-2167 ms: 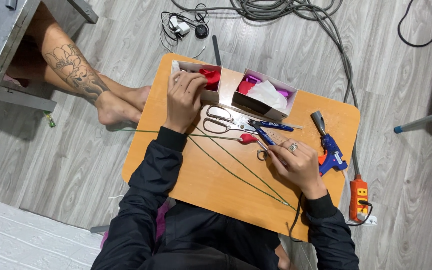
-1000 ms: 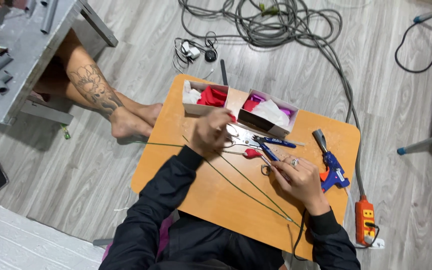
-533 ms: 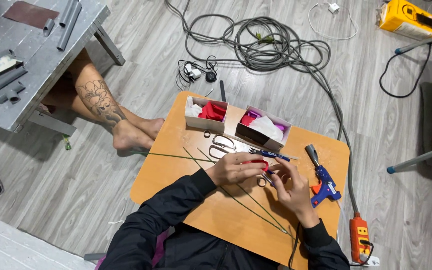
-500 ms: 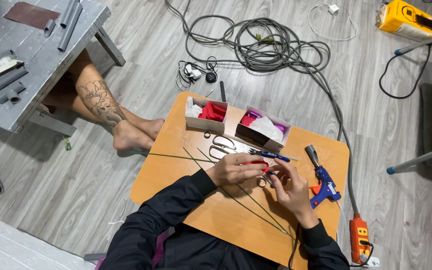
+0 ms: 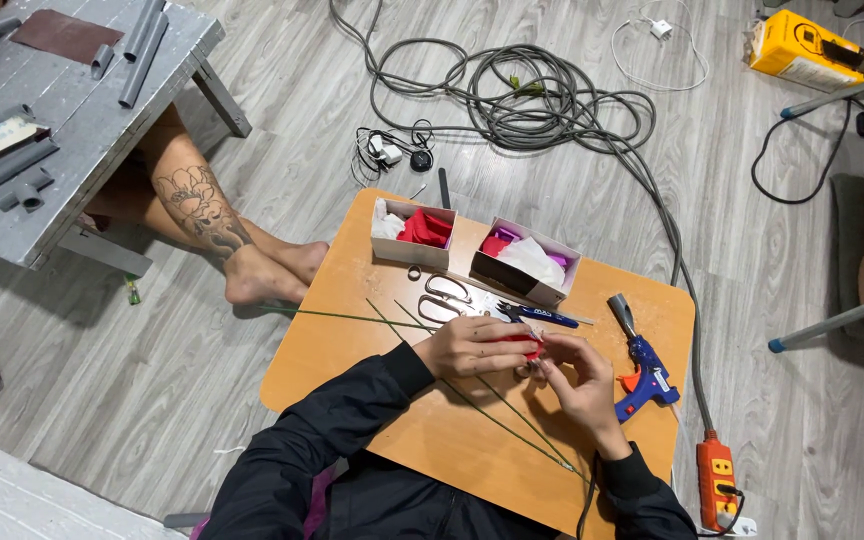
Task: Assembling artificial ribbon flowers using wire, glue, and tools.
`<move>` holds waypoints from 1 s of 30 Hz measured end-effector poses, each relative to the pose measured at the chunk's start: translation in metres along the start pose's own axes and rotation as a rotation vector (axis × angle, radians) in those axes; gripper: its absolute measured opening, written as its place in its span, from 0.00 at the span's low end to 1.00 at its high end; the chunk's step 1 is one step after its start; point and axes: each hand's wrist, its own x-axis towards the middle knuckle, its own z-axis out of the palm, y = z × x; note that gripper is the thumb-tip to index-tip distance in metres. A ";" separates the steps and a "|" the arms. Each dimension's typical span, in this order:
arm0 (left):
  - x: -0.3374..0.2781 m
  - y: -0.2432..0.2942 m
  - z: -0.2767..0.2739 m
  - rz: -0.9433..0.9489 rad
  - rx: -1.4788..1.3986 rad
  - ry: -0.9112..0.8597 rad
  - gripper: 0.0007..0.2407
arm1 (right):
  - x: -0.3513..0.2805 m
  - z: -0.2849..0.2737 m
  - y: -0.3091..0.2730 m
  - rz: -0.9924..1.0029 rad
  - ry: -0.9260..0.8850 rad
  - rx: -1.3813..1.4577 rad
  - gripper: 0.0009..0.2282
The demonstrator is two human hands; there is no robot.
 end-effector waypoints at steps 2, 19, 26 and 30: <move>0.007 0.002 -0.004 0.016 0.005 0.002 0.13 | -0.002 0.000 0.002 0.029 -0.006 0.056 0.13; -0.001 0.001 0.001 0.133 0.094 -0.080 0.10 | -0.002 -0.003 0.014 0.131 0.068 0.232 0.08; 0.004 0.002 -0.003 0.130 0.096 -0.089 0.12 | -0.001 -0.001 0.012 0.081 0.100 0.176 0.09; 0.009 0.004 -0.005 0.103 0.083 -0.068 0.12 | -0.003 -0.002 0.013 0.086 0.116 0.162 0.09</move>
